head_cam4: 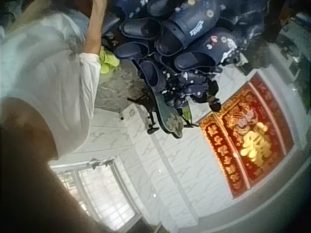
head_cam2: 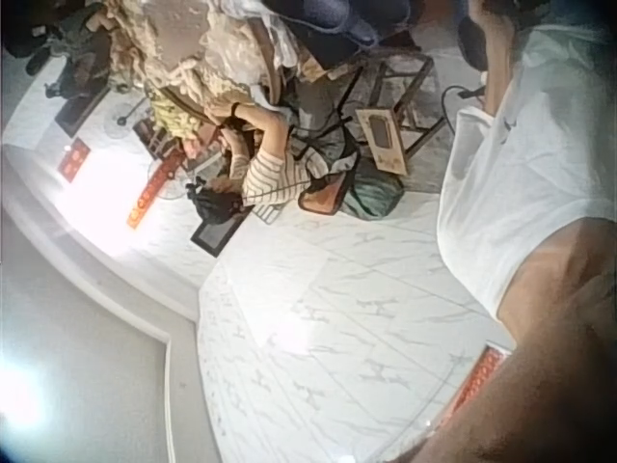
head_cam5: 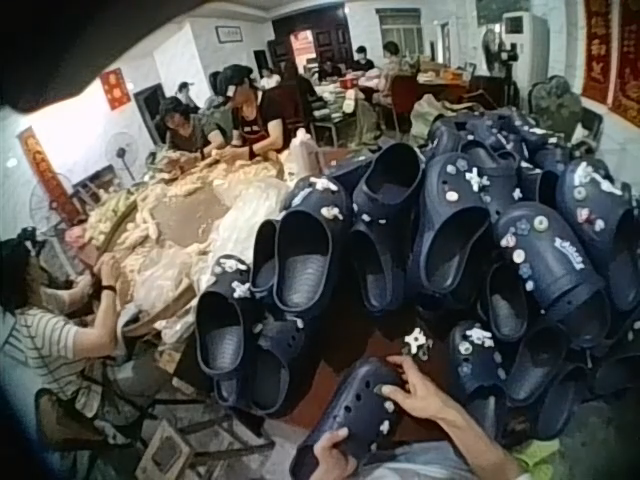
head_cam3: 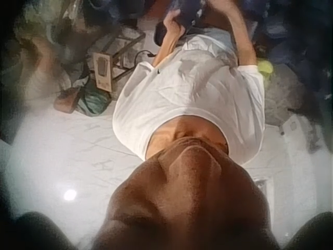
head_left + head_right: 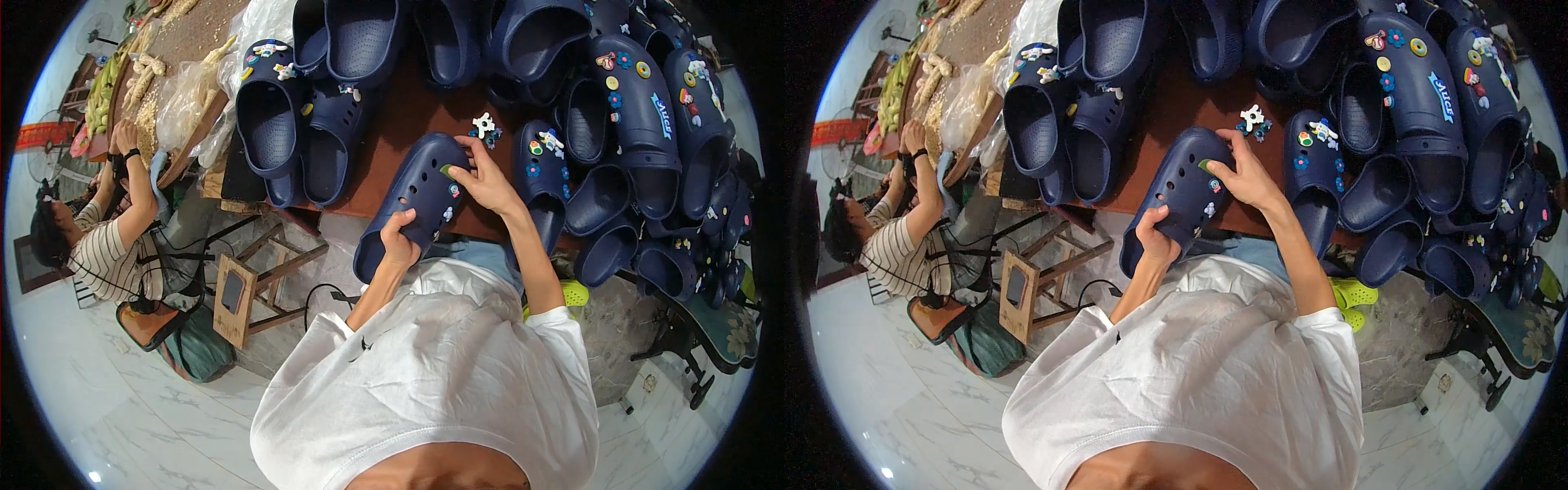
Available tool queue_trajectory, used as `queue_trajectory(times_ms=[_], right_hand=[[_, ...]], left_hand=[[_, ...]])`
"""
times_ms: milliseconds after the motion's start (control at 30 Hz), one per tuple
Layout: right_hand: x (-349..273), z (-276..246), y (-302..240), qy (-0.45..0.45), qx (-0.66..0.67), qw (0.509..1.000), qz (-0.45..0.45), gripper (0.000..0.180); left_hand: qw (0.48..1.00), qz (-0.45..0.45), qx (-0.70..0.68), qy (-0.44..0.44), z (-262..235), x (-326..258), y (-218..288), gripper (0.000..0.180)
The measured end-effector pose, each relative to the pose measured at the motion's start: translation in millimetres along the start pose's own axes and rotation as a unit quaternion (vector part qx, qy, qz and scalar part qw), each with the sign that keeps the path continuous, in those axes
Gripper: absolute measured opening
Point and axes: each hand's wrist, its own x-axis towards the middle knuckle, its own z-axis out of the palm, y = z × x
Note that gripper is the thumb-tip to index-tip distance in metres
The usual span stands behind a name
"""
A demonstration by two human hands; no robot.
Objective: Attaching decorative charms to the holes of blue rubber clogs.
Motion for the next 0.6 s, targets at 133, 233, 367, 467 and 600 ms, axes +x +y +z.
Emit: queue_trajectory(times_ms=[133,233,367,467,600], right_hand=[[-3,9,3,0.061,-0.087,0.994,-0.037,0.057],[-3,15,13,0.087,-0.111,0.989,-0.051,0.053],[-5,14,18,0.098,-0.014,0.995,0.002,0.055],[-9,15,12,0.158,-0.011,0.987,-0.018,0.047],[-16,13,0,0.216,-0.055,0.972,-0.079,0.028]], left_hand=[[1.0,-0.007,-0.026,0.001,-1,2,-1,0.061],[1.0,0.007,-0.006,0.007,3,1,0,0.058],[0.997,-0.015,-0.073,0.026,9,2,3,0.054],[0.995,-0.021,-0.084,0.04,11,3,5,0.051],[0.995,-0.031,-0.068,0.062,12,4,8,0.045]])
